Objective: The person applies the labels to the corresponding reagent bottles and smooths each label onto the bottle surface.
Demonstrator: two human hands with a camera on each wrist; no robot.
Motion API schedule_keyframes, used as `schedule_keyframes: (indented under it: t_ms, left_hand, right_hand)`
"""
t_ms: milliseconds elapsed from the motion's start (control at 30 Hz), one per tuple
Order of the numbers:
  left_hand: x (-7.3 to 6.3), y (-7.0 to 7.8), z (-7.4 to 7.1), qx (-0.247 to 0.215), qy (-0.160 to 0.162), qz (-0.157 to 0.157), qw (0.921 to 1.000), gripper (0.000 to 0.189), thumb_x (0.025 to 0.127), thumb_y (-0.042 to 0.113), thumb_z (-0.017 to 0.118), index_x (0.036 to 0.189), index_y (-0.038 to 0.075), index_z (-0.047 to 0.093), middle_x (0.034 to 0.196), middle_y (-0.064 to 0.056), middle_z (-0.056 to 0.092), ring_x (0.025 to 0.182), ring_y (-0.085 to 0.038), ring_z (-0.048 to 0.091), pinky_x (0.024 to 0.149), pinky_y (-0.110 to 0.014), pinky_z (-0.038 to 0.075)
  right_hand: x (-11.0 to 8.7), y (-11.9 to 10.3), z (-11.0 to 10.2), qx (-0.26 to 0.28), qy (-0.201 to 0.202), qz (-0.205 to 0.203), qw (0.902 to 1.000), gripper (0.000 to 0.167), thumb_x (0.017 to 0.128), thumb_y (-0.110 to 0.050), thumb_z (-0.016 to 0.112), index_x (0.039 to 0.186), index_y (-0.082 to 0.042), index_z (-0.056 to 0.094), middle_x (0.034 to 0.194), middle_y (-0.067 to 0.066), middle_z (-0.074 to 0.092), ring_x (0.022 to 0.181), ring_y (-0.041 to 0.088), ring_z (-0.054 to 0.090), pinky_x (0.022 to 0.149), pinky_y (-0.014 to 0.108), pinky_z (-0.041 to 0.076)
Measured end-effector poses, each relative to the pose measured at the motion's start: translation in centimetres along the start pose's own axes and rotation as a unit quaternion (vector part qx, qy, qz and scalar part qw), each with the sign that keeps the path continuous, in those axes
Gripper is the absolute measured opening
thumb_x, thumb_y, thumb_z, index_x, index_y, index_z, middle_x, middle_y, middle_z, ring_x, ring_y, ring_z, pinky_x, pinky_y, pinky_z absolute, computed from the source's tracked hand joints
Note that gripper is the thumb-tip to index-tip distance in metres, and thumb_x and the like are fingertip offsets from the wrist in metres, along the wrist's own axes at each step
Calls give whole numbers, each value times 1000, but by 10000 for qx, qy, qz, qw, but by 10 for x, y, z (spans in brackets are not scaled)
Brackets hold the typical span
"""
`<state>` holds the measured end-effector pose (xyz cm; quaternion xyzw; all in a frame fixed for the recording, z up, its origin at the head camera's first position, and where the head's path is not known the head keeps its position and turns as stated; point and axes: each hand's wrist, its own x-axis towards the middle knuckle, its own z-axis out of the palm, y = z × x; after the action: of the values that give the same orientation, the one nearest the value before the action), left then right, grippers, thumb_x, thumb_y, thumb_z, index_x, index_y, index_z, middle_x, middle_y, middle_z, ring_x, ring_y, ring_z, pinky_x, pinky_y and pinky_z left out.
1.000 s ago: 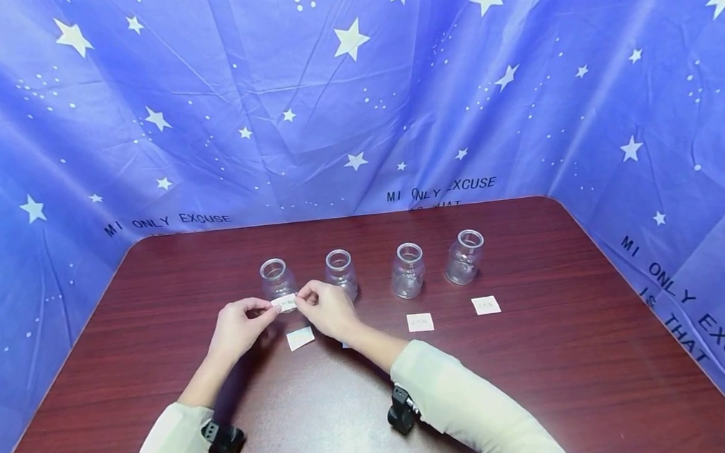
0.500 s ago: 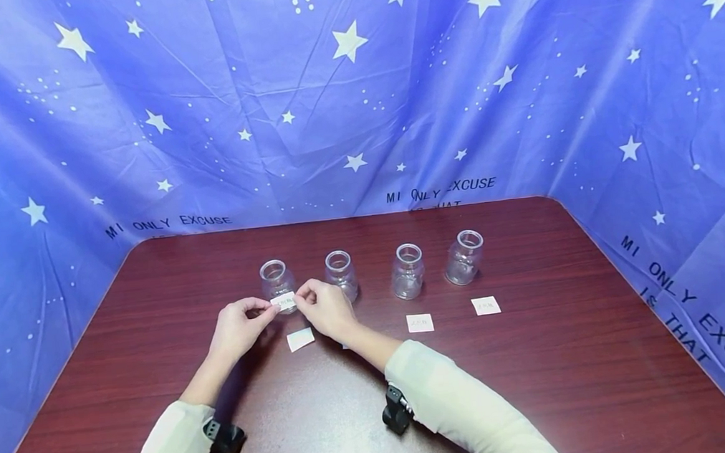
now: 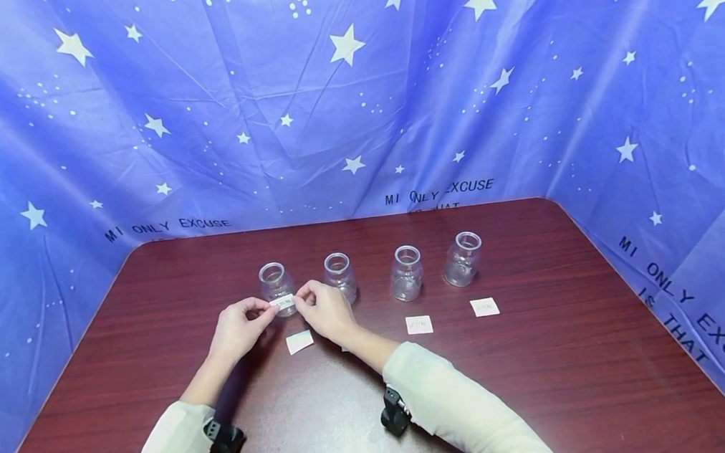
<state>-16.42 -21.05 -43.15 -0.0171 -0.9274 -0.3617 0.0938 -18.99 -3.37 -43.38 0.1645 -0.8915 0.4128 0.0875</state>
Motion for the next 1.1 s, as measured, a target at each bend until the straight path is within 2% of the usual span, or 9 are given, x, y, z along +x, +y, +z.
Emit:
schedule_keyframes:
  t_ms: [133, 367, 467, 600, 733, 833, 900, 967, 1100]
  left_hand:
    - [0, 0, 0, 21, -35, 18, 10000, 16, 83, 23, 69, 85, 7, 69, 63, -3, 66, 56, -8, 55, 56, -22, 42]
    - [0, 0, -3, -22, -76, 6, 10000, 16, 82, 22, 69, 85, 6, 69, 67, -4, 67, 60, -8, 56, 57, -22, 43]
    - [-1, 0, -4, -46, -104, -45, 9999, 17, 83, 23, 69, 84, 6, 68, 66, -4, 67, 60, -7, 57, 57, -21, 43]
    - [0, 0, -5, -56, 14, -130, 9999, 22, 80, 24, 73, 81, 4, 63, 72, -6, 66, 63, -8, 55, 59, -20, 43]
    - [1, 0, -4, -241, 146, -232, 9993, 36, 77, 23, 76, 95, 0, 55, 88, -14, 63, 75, -18, 59, 66, -24, 46]
    - [2, -2, -3, -526, 139, -189, 9983, 50, 77, 20, 76, 113, -2, 49, 104, -21, 62, 90, -29, 63, 77, -34, 52]
    - [3, -2, -2, -683, 107, -56, 9976, 55, 79, 17, 74, 121, -4, 46, 111, -24, 61, 98, -34, 63, 83, -42, 52]
    - [3, -4, -1, -773, 104, 83, 9969, 55, 80, 15, 73, 124, -4, 47, 111, -26, 63, 99, -36, 63, 85, -45, 51]
    - [3, -5, 0, -895, 108, 192, 9957, 48, 81, 12, 72, 121, -4, 51, 105, -26, 65, 95, -36, 65, 83, -44, 52]
  right_hand:
    - [-2, -2, 1, 38, 63, -59, 10000, 10, 85, -24, 64, 92, -16, 66, 73, -5, 63, 64, 3, 52, 58, 14, 38]
    - [-3, -5, 2, -20, 248, -104, 9996, 26, 83, -27, 67, 105, -15, 61, 89, -1, 65, 70, 10, 58, 60, 18, 40]
    - [-2, -6, 3, -58, 184, -78, 9998, 34, 82, -29, 68, 111, -14, 60, 97, 1, 65, 80, 15, 62, 67, 22, 46]
    - [-1, -6, 4, -117, -29, 73, 9999, 47, 83, -34, 68, 123, -13, 55, 109, 3, 66, 96, 18, 64, 78, 29, 49]
    - [2, -6, 5, -103, -245, 151, 9995, 56, 84, -36, 66, 133, -12, 49, 118, 5, 65, 106, 19, 62, 86, 33, 49]
    - [4, -6, 6, -50, -331, 144, 9993, 57, 86, -35, 65, 134, -11, 49, 122, 5, 63, 109, 18, 61, 89, 34, 49]
    - [4, -5, 6, 48, -372, 171, 9992, 54, 86, -33, 65, 134, -11, 50, 122, 5, 64, 100, 16, 65, 84, 30, 51]
    - [5, -5, 6, 257, -437, 240, 9984, 51, 87, -31, 64, 133, -11, 51, 122, 5, 64, 82, 12, 69, 72, 25, 53]
    - [5, -4, 7, 790, -497, 349, 9950, 47, 89, -25, 64, 131, -9, 52, 121, 9, 64, 46, 7, 61, 45, 15, 47]
